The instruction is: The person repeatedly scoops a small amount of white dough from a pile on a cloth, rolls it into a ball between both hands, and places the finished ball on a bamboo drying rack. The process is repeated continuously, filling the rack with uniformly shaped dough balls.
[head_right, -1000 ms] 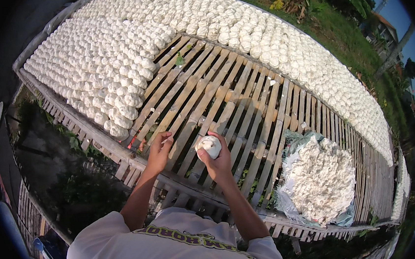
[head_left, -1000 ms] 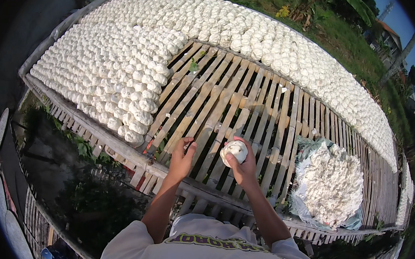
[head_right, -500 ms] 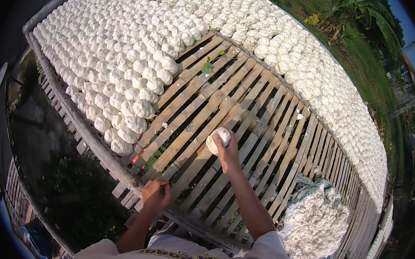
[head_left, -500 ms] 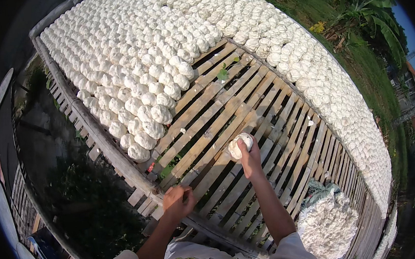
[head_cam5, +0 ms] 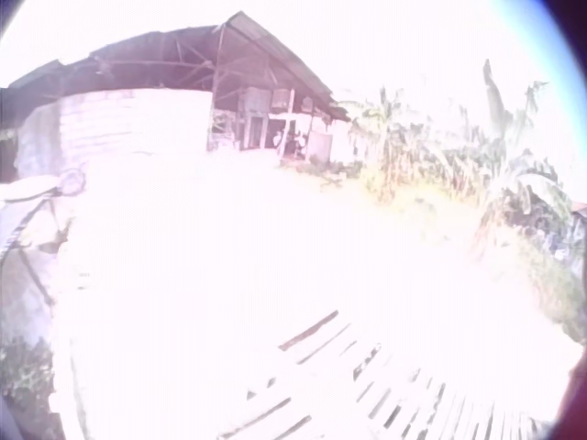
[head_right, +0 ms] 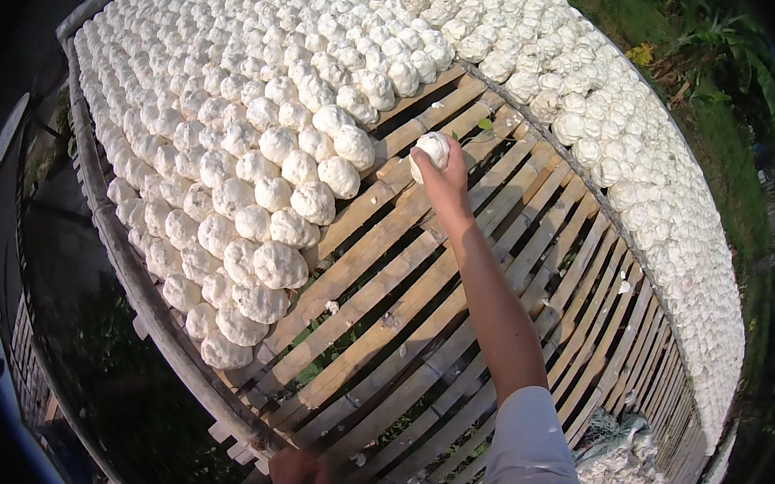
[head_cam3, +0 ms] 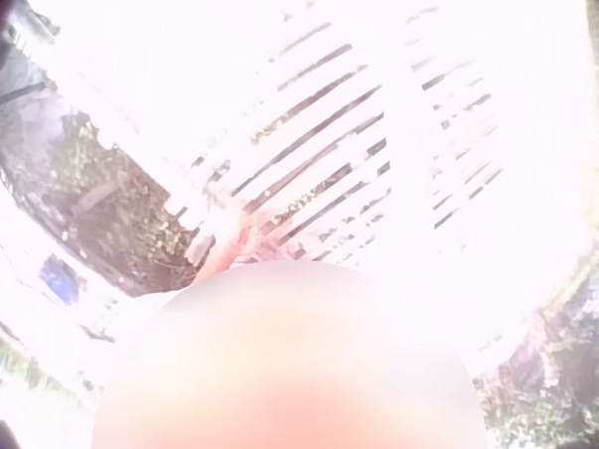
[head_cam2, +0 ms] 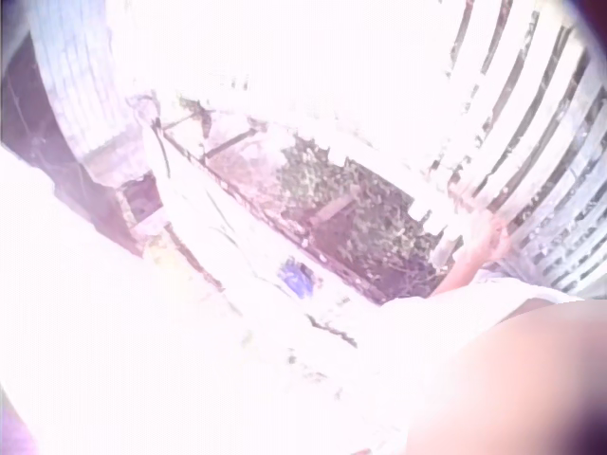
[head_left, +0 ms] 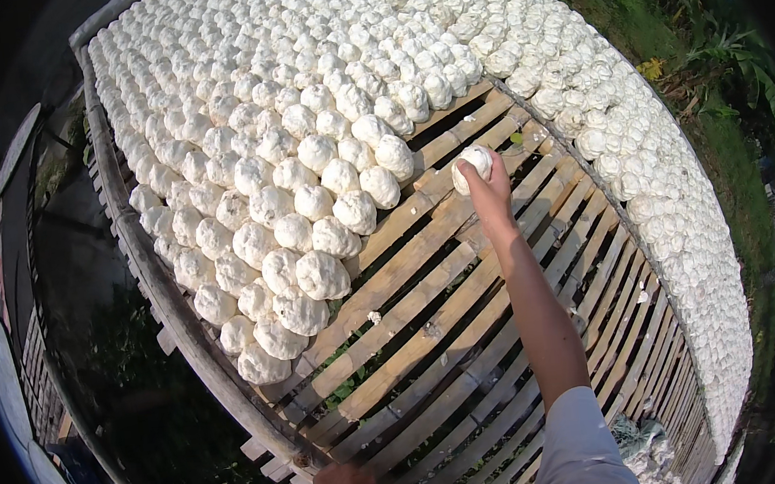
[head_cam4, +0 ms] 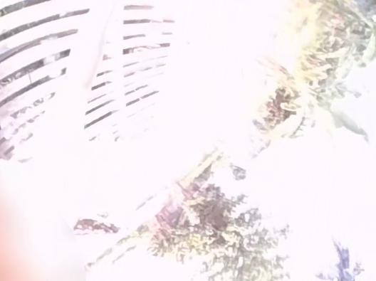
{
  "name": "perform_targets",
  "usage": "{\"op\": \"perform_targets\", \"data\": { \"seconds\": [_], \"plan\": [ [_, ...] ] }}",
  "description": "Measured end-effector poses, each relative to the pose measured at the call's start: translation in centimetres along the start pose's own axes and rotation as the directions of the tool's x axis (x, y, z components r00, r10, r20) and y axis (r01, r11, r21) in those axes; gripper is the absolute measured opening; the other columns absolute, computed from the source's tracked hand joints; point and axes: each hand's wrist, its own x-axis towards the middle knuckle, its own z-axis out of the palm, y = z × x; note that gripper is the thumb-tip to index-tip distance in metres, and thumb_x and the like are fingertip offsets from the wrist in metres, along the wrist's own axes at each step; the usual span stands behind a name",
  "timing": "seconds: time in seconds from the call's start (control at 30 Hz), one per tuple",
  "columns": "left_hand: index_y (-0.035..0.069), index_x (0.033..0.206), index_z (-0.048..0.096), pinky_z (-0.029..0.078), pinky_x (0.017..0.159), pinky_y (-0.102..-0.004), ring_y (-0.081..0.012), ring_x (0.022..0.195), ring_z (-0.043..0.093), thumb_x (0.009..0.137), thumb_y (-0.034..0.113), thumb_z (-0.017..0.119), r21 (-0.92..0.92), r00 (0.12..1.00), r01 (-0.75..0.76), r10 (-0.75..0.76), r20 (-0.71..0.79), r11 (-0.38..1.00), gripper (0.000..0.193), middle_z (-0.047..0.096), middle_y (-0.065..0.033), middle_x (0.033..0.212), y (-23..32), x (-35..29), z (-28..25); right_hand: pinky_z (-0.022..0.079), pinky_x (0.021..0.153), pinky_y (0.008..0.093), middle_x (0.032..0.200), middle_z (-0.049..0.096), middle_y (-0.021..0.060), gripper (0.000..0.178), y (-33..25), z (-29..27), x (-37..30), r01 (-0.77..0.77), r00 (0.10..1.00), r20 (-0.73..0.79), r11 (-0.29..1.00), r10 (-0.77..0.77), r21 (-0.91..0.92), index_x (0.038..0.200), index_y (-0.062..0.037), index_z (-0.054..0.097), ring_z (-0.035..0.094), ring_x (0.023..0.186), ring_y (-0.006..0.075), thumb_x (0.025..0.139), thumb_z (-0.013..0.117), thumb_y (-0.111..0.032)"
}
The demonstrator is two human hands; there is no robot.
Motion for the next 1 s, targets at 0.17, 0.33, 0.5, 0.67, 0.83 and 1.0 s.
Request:
{"op": "perform_targets", "data": {
  "seconds": [0.17,0.33,0.5,0.67,0.83,1.0],
  "plan": [
    [0.004,0.086,0.065,0.038,0.062,-0.0527,-0.035,0.066,0.054,0.08,0.016,0.066,-0.005,0.999,-0.007,0.007,0.037,1.0,0.014,0.059,-0.017,0.079,0.8,-0.2,0.1,0.053,0.1,0.0406,0.136,0.059,0.0177,0.066,1.2,5.6,5.6,0.193,0.978,-0.057,0.975,-0.2,-0.106,0.147,0.0015,0.045,0.061,0.121,0.0257,0.095,0.079,-0.023],
    [0.004,0.085,0.065,0.038,0.062,-0.0504,-0.0368,0.066,0.051,0.079,0.015,0.066,-0.171,0.996,-0.062,0.05,-0.077,0.983,0.012,0.055,-0.0163,0.077,1.0,-0.2,0.5,0.026,0.127,0.0495,0.169,0.026,0.0265,0.085,3.7,8.9,6.3,0.15,0.968,0.248,0.88,-0.038,-0.45,0.167,-0.0026,0.018,0.027,0.157,0.0419,0.109,0.043,-0.059],
    [0.007,0.087,0.065,0.043,0.062,-0.0473,-0.036,0.066,0.056,0.077,0.015,0.069,-0.061,0.997,-0.044,0.04,-0.069,0.997,0.013,0.059,-0.014,0.077,0.4,-0.6,0.2,0.025,0.129,0.0427,0.172,0.026,0.0232,0.076,2.9,2.9,1.5,0.165,0.933,0.358,0.919,-0.029,-0.357,0.167,-0.0031,0.025,0.027,0.159,0.0382,0.113,0.028,-0.057],
    [0.012,0.082,0.064,0.045,0.057,-0.04,-0.0305,0.057,0.058,0.074,0.013,0.067,-0.05,0.983,-0.132,0.124,-0.135,0.99,0.01,0.061,-0.0073,0.07,-0.2,0.2,0.0,0.038,0.121,0.0355,0.152,0.058,0.0166,0.053,2.6,-8.6,-15.6,-0.061,0.981,0.162,0.961,0.107,-0.268,0.151,0.0027,0.053,0.051,0.144,0.0248,0.117,0.041,-0.036],
    [0.01,0.085,0.063,0.045,0.058,-0.0409,-0.0305,0.056,0.056,0.079,0.017,0.065,-0.072,0.97,-0.166,0.15,-0.19,0.984,0.009,0.057,-0.0073,0.066,-0.2,0.9,0.4,0.05,0.106,0.0351,0.127,0.072,0.0098,0.042,0.0,-21.5,-38.7,-0.359,0.931,-0.137,0.914,0.338,-0.189,0.135,0.0033,0.064,0.068,0.119,0.0203,0.113,0.054,-0.031],
    [0.005,0.086,0.061,0.044,0.059,-0.0397,-0.0251,0.058,0.056,0.095,0.024,0.06,-0.143,0.989,-0.119,0.106,-0.099,0.983,0.021,0.059,-0.0083,0.067,-1.2,1.1,1.7,0.058,0.084,0.0339,0.109,0.077,0.0117,0.034,-5.0,-33.3,-58.0,-0.378,0.851,-0.507,0.829,0.136,-0.413,0.127,0.0006,0.07,0.073,0.1,0.0175,0.106,0.066,-0.027]
  ]
}}
